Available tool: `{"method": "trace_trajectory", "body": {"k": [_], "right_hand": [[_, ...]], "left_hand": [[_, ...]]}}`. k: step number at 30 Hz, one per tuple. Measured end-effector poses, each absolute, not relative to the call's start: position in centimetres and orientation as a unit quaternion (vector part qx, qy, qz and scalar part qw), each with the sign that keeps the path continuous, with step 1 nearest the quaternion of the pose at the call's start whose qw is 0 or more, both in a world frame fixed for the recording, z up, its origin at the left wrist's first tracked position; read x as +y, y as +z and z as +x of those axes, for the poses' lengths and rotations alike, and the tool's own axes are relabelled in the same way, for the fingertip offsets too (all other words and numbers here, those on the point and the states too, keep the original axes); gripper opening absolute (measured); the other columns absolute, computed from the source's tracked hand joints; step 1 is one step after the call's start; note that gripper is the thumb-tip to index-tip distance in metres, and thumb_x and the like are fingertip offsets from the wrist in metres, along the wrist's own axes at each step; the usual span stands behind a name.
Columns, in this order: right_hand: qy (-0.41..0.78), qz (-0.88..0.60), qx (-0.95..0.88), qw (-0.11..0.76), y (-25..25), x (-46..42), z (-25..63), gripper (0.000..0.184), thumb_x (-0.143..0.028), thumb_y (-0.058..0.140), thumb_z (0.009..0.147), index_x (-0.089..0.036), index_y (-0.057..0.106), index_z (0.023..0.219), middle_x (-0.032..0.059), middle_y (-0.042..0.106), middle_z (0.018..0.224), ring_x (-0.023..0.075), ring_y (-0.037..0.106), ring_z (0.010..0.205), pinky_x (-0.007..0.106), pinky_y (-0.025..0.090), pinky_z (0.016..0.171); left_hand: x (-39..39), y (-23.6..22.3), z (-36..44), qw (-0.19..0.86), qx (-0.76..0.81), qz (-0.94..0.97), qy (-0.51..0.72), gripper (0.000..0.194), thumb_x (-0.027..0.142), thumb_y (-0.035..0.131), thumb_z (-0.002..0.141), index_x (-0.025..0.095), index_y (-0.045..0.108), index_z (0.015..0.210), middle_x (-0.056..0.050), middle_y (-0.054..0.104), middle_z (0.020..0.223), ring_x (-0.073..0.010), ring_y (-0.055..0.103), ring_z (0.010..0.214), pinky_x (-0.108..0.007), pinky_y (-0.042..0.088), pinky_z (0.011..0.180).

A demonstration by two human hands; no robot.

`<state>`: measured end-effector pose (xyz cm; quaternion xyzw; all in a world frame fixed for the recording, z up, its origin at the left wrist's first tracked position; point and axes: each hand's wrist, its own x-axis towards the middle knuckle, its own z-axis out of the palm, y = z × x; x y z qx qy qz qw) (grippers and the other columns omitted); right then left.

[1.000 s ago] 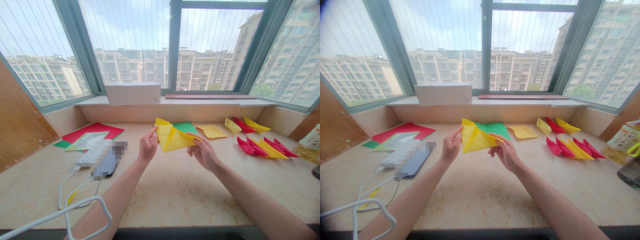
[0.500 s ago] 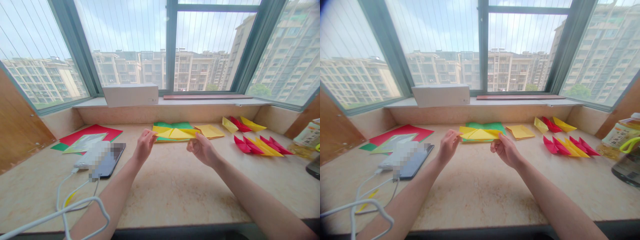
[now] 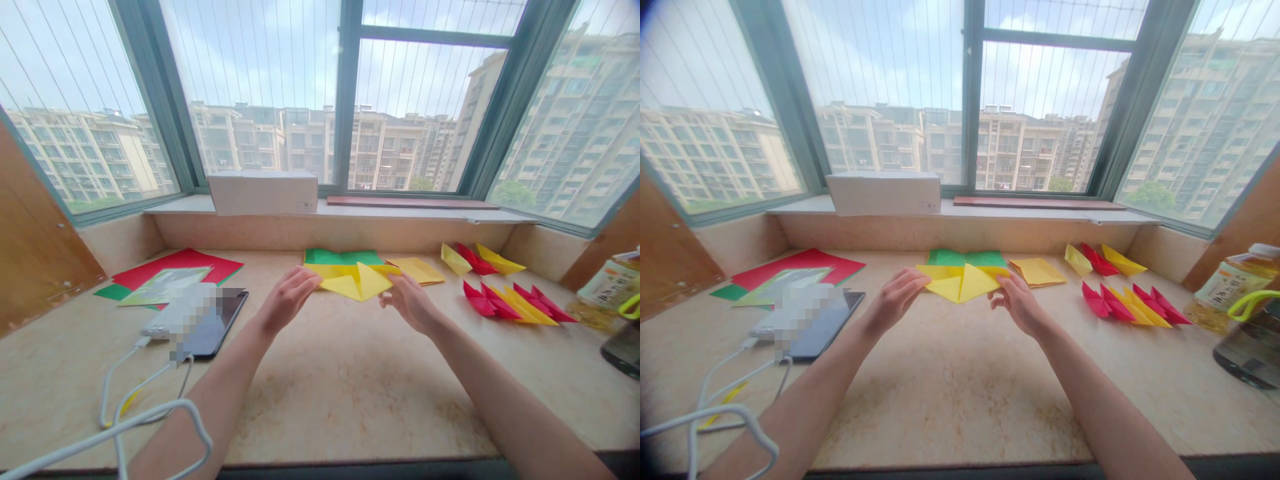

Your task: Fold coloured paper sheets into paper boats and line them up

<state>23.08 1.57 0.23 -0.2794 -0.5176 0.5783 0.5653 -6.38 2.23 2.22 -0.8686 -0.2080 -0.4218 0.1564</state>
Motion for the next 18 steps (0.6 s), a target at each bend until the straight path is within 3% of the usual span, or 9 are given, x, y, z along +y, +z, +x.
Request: {"method": "trace_trajectory", "body": {"k": [3, 7, 9, 12, 15, 18], "right_hand": [[0.541, -0.302, -0.537, 0.572, 0.09, 1.65, 22.99, 0.025, -0.035, 0.065, 0.083, -0.026, 0.065, 0.106, 0.0029, 0.062, 0.102, 0.0151, 0.057, 0.076, 0.027, 0.052, 0.057], [0.511, -0.282, -0.570, 0.578, 0.00, 1.88, 22.90, 0.050, -0.037, 0.070, 0.081, -0.037, 0.050, 0.127, 0.0006, 0.060, 0.107, 0.0145, 0.059, 0.079, 0.029, 0.055, 0.064], [0.488, -0.272, -0.579, 0.593, -0.11, 2.18, 23.03, 0.043, -0.040, 0.070, 0.082, -0.038, 0.052, 0.121, -0.0007, 0.061, 0.103, 0.0148, 0.060, 0.079, 0.030, 0.056, 0.065], [0.410, -0.296, -0.612, 0.608, -0.25, 2.55, 23.38, 0.025, -0.051, 0.067, 0.083, -0.028, 0.066, 0.094, 0.0020, 0.061, 0.096, 0.0166, 0.059, 0.077, 0.030, 0.055, 0.061], [0.329, -0.314, -0.665, 0.592, -0.14, 2.38, 23.64, 0.043, -0.062, 0.056, 0.086, -0.022, 0.072, 0.081, 0.0080, 0.063, 0.095, 0.0221, 0.060, 0.084, 0.034, 0.055, 0.061], [0.288, -0.301, -0.709, 0.569, 0.16, 1.88, 23.68, 0.044, -0.062, 0.057, 0.085, -0.023, 0.075, 0.090, 0.0100, 0.064, 0.089, 0.0268, 0.060, 0.095, 0.037, 0.055, 0.065]], "left_hand": [[2.19, 2.13, -6.32, 0.163, -0.199, -0.867, -0.426, 0.020, 0.012, 0.051, 0.093, 0.017, 0.063, 0.110, -0.009, 0.069, 0.098, -0.0206, 0.061, 0.096, -0.036, 0.051, 0.086], [2.26, 2.06, -6.24, 0.180, -0.210, -0.854, -0.441, 0.021, 0.013, 0.054, 0.093, 0.017, 0.064, 0.111, -0.008, 0.071, 0.096, -0.0207, 0.062, 0.094, -0.036, 0.049, 0.086], [2.27, 2.05, -6.13, 0.178, -0.218, -0.849, -0.447, 0.022, 0.015, 0.053, 0.093, 0.018, 0.064, 0.113, -0.007, 0.070, 0.095, -0.0201, 0.062, 0.093, -0.035, 0.049, 0.086], [2.24, 2.00, -5.89, 0.175, -0.227, -0.845, -0.452, 0.021, 0.017, 0.053, 0.094, 0.018, 0.064, 0.113, -0.007, 0.070, 0.094, -0.0195, 0.062, 0.092, -0.034, 0.048, 0.084], [2.31, 1.89, -5.74, 0.163, -0.247, -0.836, -0.463, 0.019, 0.019, 0.053, 0.095, 0.017, 0.063, 0.110, -0.007, 0.070, 0.094, -0.0190, 0.062, 0.089, -0.034, 0.048, 0.083], [2.50, 1.72, -5.76, 0.148, -0.274, -0.822, -0.477, 0.017, 0.021, 0.053, 0.094, 0.017, 0.065, 0.106, -0.007, 0.070, 0.091, -0.0192, 0.061, 0.087, -0.034, 0.048, 0.082]]}}
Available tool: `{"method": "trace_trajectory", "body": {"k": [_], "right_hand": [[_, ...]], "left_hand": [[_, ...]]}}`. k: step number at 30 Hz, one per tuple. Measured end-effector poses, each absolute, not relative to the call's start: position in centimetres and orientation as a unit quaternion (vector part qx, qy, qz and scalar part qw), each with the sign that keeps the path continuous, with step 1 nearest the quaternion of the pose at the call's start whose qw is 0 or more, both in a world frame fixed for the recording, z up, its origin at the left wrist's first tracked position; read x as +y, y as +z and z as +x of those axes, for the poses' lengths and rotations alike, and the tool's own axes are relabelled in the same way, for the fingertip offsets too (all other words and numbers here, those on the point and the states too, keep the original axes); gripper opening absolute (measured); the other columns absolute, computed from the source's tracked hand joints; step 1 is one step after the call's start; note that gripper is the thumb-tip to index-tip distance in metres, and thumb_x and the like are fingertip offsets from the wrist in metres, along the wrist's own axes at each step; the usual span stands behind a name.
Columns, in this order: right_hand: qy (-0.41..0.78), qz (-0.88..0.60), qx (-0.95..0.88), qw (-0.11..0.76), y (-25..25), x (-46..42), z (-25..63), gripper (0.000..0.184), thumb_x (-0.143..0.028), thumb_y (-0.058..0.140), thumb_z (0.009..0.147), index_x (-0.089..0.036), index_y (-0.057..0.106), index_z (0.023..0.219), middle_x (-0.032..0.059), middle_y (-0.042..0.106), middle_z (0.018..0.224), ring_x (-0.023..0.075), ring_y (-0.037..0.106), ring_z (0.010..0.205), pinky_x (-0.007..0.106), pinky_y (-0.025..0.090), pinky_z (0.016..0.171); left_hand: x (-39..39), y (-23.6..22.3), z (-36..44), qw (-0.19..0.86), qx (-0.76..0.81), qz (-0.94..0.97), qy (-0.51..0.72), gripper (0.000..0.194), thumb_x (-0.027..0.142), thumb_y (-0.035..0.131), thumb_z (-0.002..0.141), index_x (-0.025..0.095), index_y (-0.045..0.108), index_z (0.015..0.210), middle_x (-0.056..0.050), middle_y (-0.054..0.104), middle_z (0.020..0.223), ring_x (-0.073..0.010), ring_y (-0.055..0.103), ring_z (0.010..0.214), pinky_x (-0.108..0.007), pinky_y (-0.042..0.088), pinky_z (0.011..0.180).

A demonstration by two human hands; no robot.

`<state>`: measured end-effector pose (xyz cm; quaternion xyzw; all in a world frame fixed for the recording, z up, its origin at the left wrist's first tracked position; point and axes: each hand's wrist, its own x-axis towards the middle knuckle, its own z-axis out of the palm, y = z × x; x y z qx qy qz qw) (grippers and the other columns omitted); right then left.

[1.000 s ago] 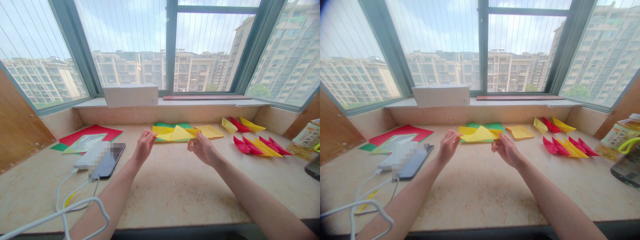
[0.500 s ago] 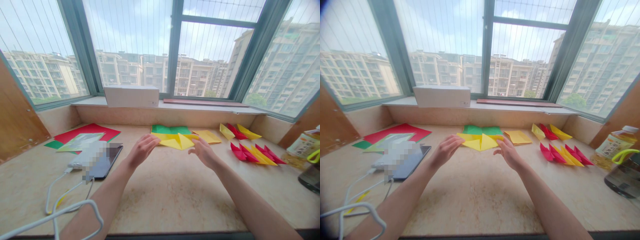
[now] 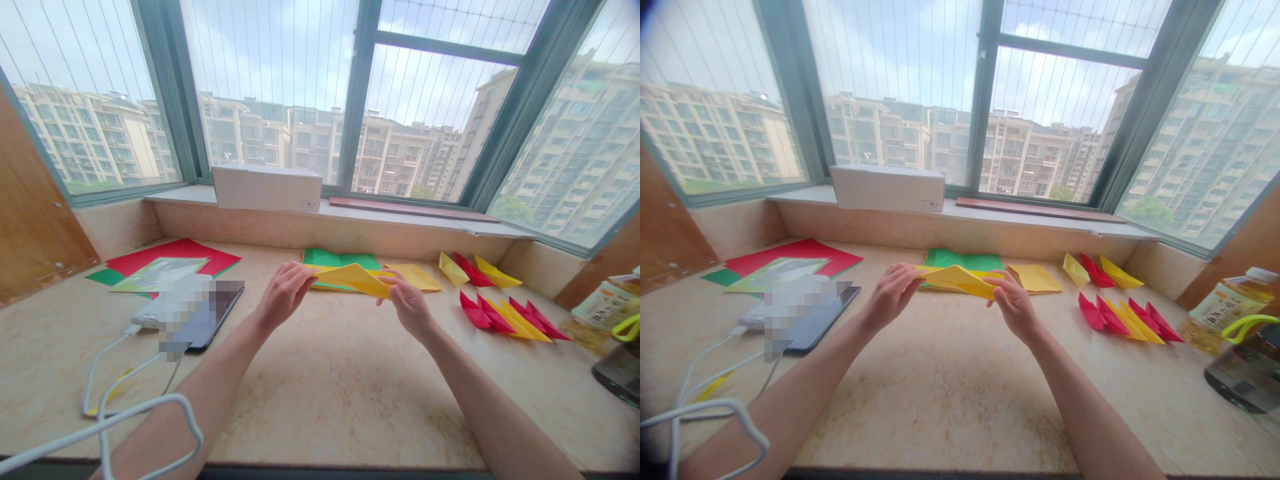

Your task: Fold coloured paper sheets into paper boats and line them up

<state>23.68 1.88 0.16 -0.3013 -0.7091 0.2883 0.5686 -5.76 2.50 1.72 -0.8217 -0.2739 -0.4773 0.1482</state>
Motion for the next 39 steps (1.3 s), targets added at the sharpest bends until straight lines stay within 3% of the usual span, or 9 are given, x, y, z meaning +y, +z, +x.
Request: {"method": "trace_trajectory", "body": {"k": [4, 10, 14, 19, 24, 28, 31, 35, 39], "right_hand": [[0.289, -0.288, -0.718, 0.564, 0.4, 1.6, 23.6, 0.035, -0.056, 0.064, 0.083, -0.025, 0.074, 0.097, 0.0071, 0.062, 0.078, 0.0255, 0.059, 0.089, 0.035, 0.053, 0.060], [0.262, -0.301, -0.686, 0.608, 0.2, 1.8, 23.6, 0.043, -0.059, 0.053, 0.089, -0.021, 0.069, 0.075, 0.0060, 0.059, 0.085, 0.0140, 0.051, 0.057, 0.029, 0.041, 0.045], [0.239, -0.321, -0.665, 0.631, 0.5, 1.3, 23.3, 0.042, -0.052, 0.052, 0.093, -0.020, 0.062, 0.068, 0.0032, 0.058, 0.078, 0.0108, 0.046, 0.049, 0.027, 0.036, 0.044], [0.221, -0.352, -0.617, 0.668, 1.1, 0.7, 23.0, 0.041, -0.055, 0.053, 0.091, -0.021, 0.061, 0.069, -0.0003, 0.054, 0.059, 0.0126, 0.044, 0.048, 0.027, 0.035, 0.045], [0.199, -0.356, -0.605, 0.684, 1.1, 0.7, 23.1, 0.043, -0.055, 0.048, 0.094, -0.022, 0.058, 0.068, -0.0017, 0.051, 0.053, 0.0135, 0.043, 0.048, 0.027, 0.035, 0.048], [0.171, -0.347, -0.608, 0.694, 0.8, 0.8, 23.1, 0.037, -0.049, 0.047, 0.096, -0.023, 0.059, 0.073, -0.0015, 0.052, 0.055, 0.0151, 0.045, 0.051, 0.028, 0.036, 0.050], [0.135, -0.334, -0.617, 0.700, 0.7, 0.7, 23.3, 0.035, -0.044, 0.048, 0.096, -0.023, 0.058, 0.071, 0.0013, 0.057, 0.067, 0.0159, 0.048, 0.056, 0.029, 0.038, 0.052], [0.093, -0.325, -0.639, 0.691, 0.6, 0.8, 23.8, 0.036, -0.040, 0.050, 0.095, -0.022, 0.060, 0.066, 0.0050, 0.061, 0.083, 0.0165, 0.052, 0.062, 0.030, 0.041, 0.053], [0.108, -0.304, -0.644, 0.694, 0.6, 1.1, 24.3, 0.029, -0.040, 0.051, 0.095, -0.023, 0.068, 0.079, 0.0058, 0.060, 0.093, 0.0147, 0.051, 0.059, 0.030, 0.042, 0.051]], "left_hand": [[2.7, 1.4, -5.7, 0.125, -0.280, -0.816, -0.490, 0.017, 0.023, 0.054, 0.094, 0.018, 0.065, 0.106, -0.006, 0.070, 0.091, -0.0189, 0.061, 0.087, -0.034, 0.048, 0.082], [2.4, 1.1, -4.8, 0.042, -0.306, -0.795, -0.522, 0.014, 0.030, 0.059, 0.092, 0.017, 0.064, 0.094, -0.005, 0.068, 0.086, -0.0173, 0.064, 0.083, -0.029, 0.050, 0.077], [2.1, 1.0, -4.1, -0.072, -0.344, -0.769, -0.534, 0.020, 0.036, 0.061, 0.090, 0.017, 0.065, 0.091, -0.004, 0.070, 0.087, -0.0174, 0.066, 0.084, -0.028, 0.051, 0.075], [2.2, 0.4, -3.1, -0.234, -0.340, -0.723, -0.554, 0.033, 0.039, 0.063, 0.088, 0.018, 0.062, 0.114, -0.007, 0.072, 0.105, -0.0208, 0.068, 0.098, -0.032, 0.054, 0.084], [2.2, 0.2, -2.7, -0.291, -0.280, -0.723, -0.561, 0.040, 0.036, 0.058, 0.092, 0.019, 0.057, 0.128, -0.012, 0.065, 0.125, -0.0234, 0.062, 0.115, -0.041, 0.050, 0.100], [1.8, 0.3, -2.6, -0.272, -0.293, -0.712, -0.578, 0.042, 0.038, 0.057, 0.092, 0.020, 0.057, 0.130, -0.015, 0.052, 0.141, -0.0273, 0.056, 0.124, -0.036, 0.060, 0.084], [1.3, 0.6, -2.5, -0.302, -0.328, -0.694, -0.565, 0.046, 0.044, 0.055, 0.092, 0.023, 0.054, 0.133, -0.015, 0.054, 0.139, -0.0251, 0.069, 0.103, -0.030, 0.063, 0.067], [1.0, 1.1, -2.5, -0.403, -0.365, -0.672, -0.503, 0.052, 0.052, 0.053, 0.091, 0.020, 0.050, 0.132, -0.007, 0.073, 0.090, -0.0150, 0.069, 0.049, -0.024, 0.058, 0.044], [1.1, 1.2, -2.8, -0.473, -0.309, -0.660, -0.495, 0.054, 0.051, 0.056, 0.089, 0.017, 0.048, 0.131, -0.007, 0.073, 0.084, -0.0168, 0.070, 0.051, -0.024, 0.058, 0.045]]}}
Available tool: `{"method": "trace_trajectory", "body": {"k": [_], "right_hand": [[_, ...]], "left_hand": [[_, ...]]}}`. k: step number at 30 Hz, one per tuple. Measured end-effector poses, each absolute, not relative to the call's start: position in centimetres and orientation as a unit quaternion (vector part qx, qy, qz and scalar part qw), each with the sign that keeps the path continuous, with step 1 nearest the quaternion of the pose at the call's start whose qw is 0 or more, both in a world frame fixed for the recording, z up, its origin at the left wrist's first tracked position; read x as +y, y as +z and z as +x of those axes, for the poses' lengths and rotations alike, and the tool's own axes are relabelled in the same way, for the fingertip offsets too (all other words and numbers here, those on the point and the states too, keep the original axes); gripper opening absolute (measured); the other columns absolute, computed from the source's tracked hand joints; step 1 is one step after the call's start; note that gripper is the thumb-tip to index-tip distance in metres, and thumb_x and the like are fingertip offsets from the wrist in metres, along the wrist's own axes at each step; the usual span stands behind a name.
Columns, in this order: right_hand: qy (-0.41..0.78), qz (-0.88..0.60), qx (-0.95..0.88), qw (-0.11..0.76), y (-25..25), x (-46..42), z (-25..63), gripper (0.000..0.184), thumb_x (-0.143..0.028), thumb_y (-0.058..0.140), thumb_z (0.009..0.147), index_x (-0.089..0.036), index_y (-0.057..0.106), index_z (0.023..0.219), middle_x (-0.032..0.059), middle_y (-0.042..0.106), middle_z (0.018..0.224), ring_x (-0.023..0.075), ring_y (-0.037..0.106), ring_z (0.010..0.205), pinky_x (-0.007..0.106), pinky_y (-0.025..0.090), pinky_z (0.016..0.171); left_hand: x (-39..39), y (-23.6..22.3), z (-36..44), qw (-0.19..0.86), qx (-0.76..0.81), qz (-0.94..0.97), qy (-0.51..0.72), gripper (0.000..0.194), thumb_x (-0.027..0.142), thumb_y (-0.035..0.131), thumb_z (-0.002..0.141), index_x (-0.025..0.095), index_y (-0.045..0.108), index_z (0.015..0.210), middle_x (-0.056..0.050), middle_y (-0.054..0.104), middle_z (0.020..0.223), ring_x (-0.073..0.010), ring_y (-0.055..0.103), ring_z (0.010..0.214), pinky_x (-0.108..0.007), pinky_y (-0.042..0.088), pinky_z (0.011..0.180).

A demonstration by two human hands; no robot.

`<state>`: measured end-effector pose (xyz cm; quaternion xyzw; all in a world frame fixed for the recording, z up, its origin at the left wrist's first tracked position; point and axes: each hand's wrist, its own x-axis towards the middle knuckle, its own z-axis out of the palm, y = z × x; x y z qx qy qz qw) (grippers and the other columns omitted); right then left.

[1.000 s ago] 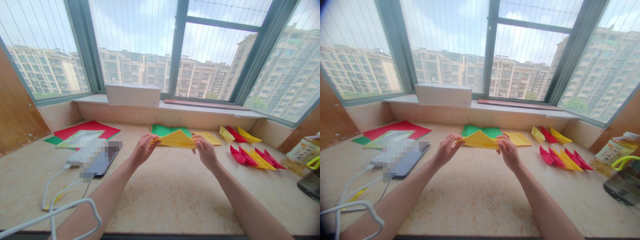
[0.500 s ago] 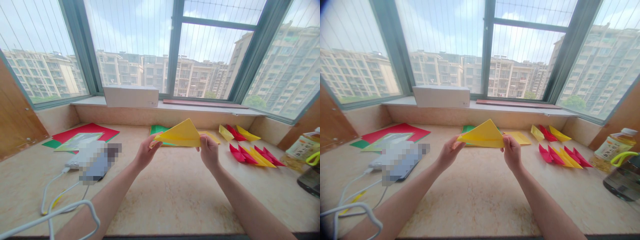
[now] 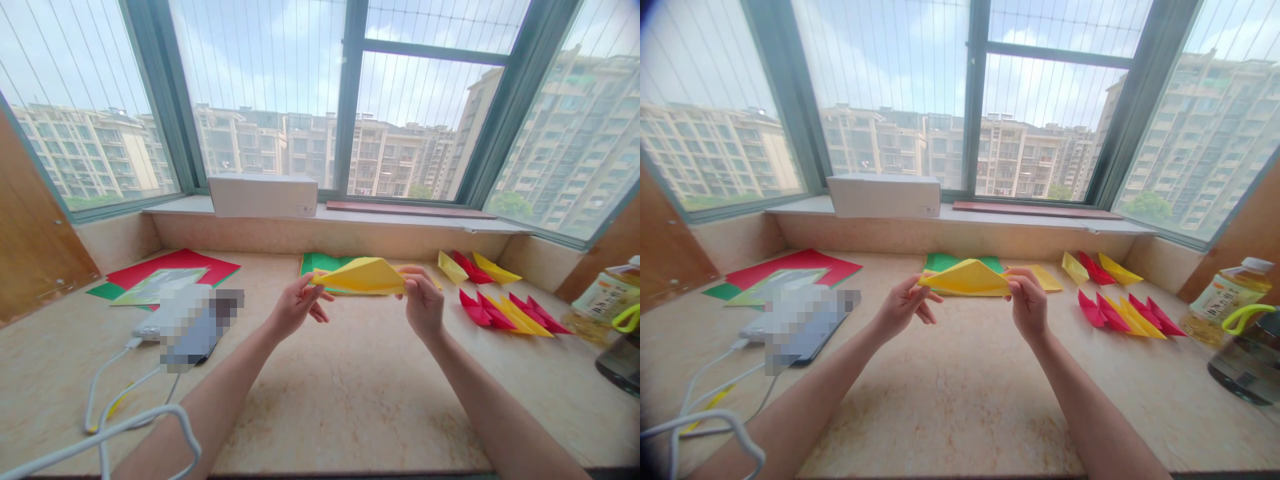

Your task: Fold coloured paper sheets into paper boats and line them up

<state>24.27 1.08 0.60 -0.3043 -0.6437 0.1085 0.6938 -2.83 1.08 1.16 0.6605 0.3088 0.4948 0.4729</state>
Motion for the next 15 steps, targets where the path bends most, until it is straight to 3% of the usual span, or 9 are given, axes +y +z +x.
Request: {"method": "trace_trajectory", "body": {"k": [3, 5, 9, 12, 15], "right_hand": [[0.115, -0.292, -0.657, 0.685, 0.5, 1.1, 24.3, 0.027, -0.042, 0.053, 0.094, -0.025, 0.070, 0.084, 0.0066, 0.059, 0.099, 0.0149, 0.053, 0.059, 0.032, 0.045, 0.054], [0.098, -0.280, -0.682, 0.669, 0.5, 1.0, 24.3, 0.027, -0.042, 0.053, 0.094, -0.026, 0.072, 0.085, 0.0073, 0.059, 0.101, 0.0163, 0.055, 0.063, 0.034, 0.048, 0.058], [0.067, -0.253, -0.706, 0.658, 0.4, 0.5, 24.1, 0.026, -0.040, 0.052, 0.095, -0.027, 0.073, 0.088, 0.0087, 0.059, 0.107, 0.0190, 0.059, 0.072, 0.036, 0.050, 0.062], [0.050, -0.246, -0.699, 0.669, 0.5, 0.2, 24.0, 0.025, -0.041, 0.053, 0.095, -0.029, 0.074, 0.091, 0.0090, 0.059, 0.107, 0.0219, 0.062, 0.080, 0.038, 0.051, 0.065], [0.037, -0.237, -0.697, 0.676, 0.6, 0.1, 24.0, 0.024, -0.040, 0.052, 0.095, -0.029, 0.073, 0.091, 0.0087, 0.059, 0.106, 0.0227, 0.063, 0.083, 0.038, 0.052, 0.067]], "left_hand": [[1.1, 1.1, -2.9, 0.473, 0.262, 0.662, 0.520, 0.062, 0.043, 0.062, 0.088, 0.020, 0.039, 0.141, -0.005, 0.073, 0.085, -0.0187, 0.074, 0.064, -0.028, 0.062, 0.058], [1.0, 1.1, -2.9, 0.461, 0.239, 0.663, 0.539, 0.062, 0.039, 0.066, 0.086, 0.022, 0.042, 0.140, -0.003, 0.072, 0.085, -0.0189, 0.075, 0.067, -0.029, 0.063, 0.061], [0.4, 1.3, -2.7, 0.431, 0.220, 0.663, 0.571, 0.034, 0.040, 0.068, 0.084, 0.017, 0.061, 0.108, -0.004, 0.073, 0.083, -0.0184, 0.073, 0.064, -0.030, 0.062, 0.057], [-0.1, 1.7, -2.6, 0.427, 0.218, 0.661, 0.577, 0.028, 0.040, 0.069, 0.084, 0.014, 0.064, 0.094, -0.004, 0.072, 0.068, -0.0190, 0.073, 0.063, -0.030, 0.062, 0.057], [-0.3, 2.0, -2.6, 0.434, 0.214, 0.660, 0.575, 0.025, 0.036, 0.072, 0.082, 0.013, 0.066, 0.088, -0.007, 0.074, 0.072, -0.0197, 0.073, 0.066, -0.031, 0.062, 0.058]]}}
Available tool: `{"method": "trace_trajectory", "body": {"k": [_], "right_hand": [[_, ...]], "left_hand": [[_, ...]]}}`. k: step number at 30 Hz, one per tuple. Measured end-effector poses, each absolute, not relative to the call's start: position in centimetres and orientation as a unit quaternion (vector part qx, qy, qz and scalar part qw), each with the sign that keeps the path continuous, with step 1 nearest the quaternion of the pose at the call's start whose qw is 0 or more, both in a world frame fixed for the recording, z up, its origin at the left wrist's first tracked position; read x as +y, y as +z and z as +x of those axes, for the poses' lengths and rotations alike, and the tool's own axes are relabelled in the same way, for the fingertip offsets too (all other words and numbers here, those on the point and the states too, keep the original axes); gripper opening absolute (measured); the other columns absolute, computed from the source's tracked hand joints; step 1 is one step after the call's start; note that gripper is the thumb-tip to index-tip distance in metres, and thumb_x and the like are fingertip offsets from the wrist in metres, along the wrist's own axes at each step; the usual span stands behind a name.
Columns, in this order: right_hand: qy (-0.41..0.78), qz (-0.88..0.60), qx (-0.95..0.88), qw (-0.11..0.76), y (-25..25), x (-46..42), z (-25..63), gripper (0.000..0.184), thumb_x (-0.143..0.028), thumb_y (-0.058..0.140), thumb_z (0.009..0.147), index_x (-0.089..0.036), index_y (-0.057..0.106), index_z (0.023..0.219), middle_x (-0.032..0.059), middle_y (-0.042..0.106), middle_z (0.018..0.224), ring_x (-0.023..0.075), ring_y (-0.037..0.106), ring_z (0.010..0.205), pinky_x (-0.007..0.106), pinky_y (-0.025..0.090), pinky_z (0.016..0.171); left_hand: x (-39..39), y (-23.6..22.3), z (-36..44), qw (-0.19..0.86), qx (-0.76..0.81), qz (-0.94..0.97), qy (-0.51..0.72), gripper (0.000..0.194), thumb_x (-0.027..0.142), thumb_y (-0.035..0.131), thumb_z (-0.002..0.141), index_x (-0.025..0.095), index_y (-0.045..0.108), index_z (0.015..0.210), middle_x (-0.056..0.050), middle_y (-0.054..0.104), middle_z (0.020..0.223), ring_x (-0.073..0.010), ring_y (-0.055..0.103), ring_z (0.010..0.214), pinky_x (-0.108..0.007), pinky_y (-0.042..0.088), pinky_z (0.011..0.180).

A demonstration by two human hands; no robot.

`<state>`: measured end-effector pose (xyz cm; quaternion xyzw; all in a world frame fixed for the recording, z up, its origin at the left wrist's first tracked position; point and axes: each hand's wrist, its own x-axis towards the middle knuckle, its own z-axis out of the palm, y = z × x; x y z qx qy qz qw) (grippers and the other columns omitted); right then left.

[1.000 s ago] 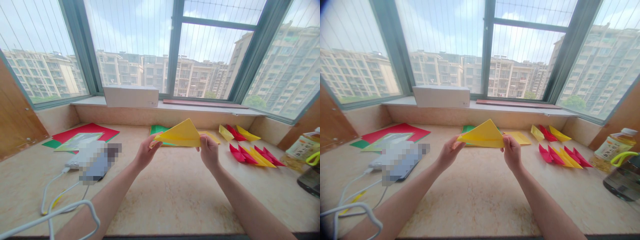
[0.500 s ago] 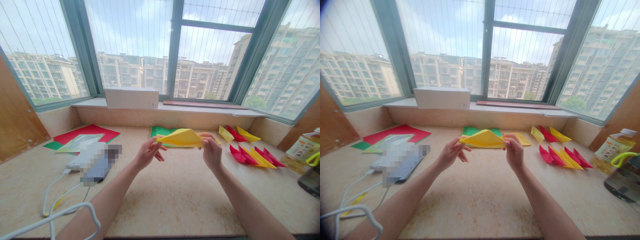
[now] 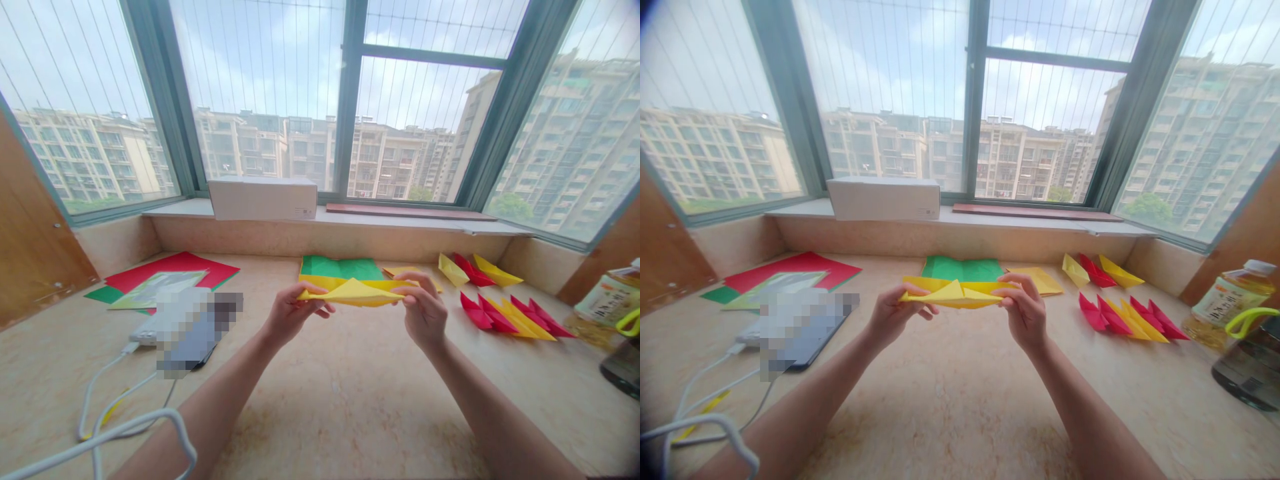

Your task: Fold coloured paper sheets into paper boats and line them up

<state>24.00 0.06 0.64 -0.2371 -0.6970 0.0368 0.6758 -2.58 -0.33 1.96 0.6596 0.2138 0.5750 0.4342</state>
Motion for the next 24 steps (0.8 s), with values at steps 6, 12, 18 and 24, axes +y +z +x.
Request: {"method": "trace_trajectory", "body": {"k": [6, 12, 18, 24], "right_hand": [[-0.023, -0.232, -0.725, 0.648, 1.4, -0.1, 24.4, 0.031, -0.046, 0.045, 0.097, -0.031, 0.072, 0.102, 0.0100, 0.059, 0.109, 0.0257, 0.061, 0.094, 0.043, 0.051, 0.077], [-0.045, -0.225, -0.721, 0.654, 1.4, -0.7, 24.3, 0.036, -0.049, 0.041, 0.098, -0.031, 0.073, 0.096, 0.0093, 0.060, 0.106, 0.0258, 0.061, 0.094, 0.046, 0.051, 0.083], [-0.067, -0.204, -0.708, 0.672, 1.4, -0.8, 24.0, 0.035, -0.046, 0.043, 0.098, -0.028, 0.072, 0.092, 0.0090, 0.058, 0.109, 0.0241, 0.061, 0.095, 0.042, 0.052, 0.076], [-0.039, -0.231, -0.737, 0.634, 1.4, -0.1, 24.0, 0.030, -0.036, 0.044, 0.099, -0.026, 0.071, 0.094, 0.0102, 0.052, 0.124, 0.0254, 0.059, 0.106, 0.043, 0.050, 0.084]], "left_hand": [[-0.5, 2.1, -2.9, 0.428, 0.222, 0.671, 0.563, 0.022, 0.032, 0.077, 0.077, 0.014, 0.070, 0.087, -0.007, 0.074, 0.079, -0.0190, 0.072, 0.068, -0.031, 0.062, 0.061], [-1.0, 2.8, -3.1, 0.321, 0.208, 0.734, 0.561, 0.016, 0.030, 0.078, 0.076, 0.015, 0.072, 0.079, -0.007, 0.072, 0.078, -0.0157, 0.069, 0.067, -0.022, 0.055, 0.056], [-1.2, 3.5, -2.8, 0.270, 0.209, 0.732, 0.590, 0.013, 0.028, 0.076, 0.078, 0.016, 0.073, 0.083, -0.012, 0.074, 0.099, -0.0207, 0.071, 0.088, -0.028, 0.059, 0.071], [-0.1, 2.7, -3.0, 0.277, 0.229, 0.710, 0.606, 0.019, 0.024, 0.074, 0.080, 0.019, 0.075, 0.099, -0.012, 0.071, 0.115, -0.0232, 0.068, 0.106, -0.035, 0.057, 0.088]]}}
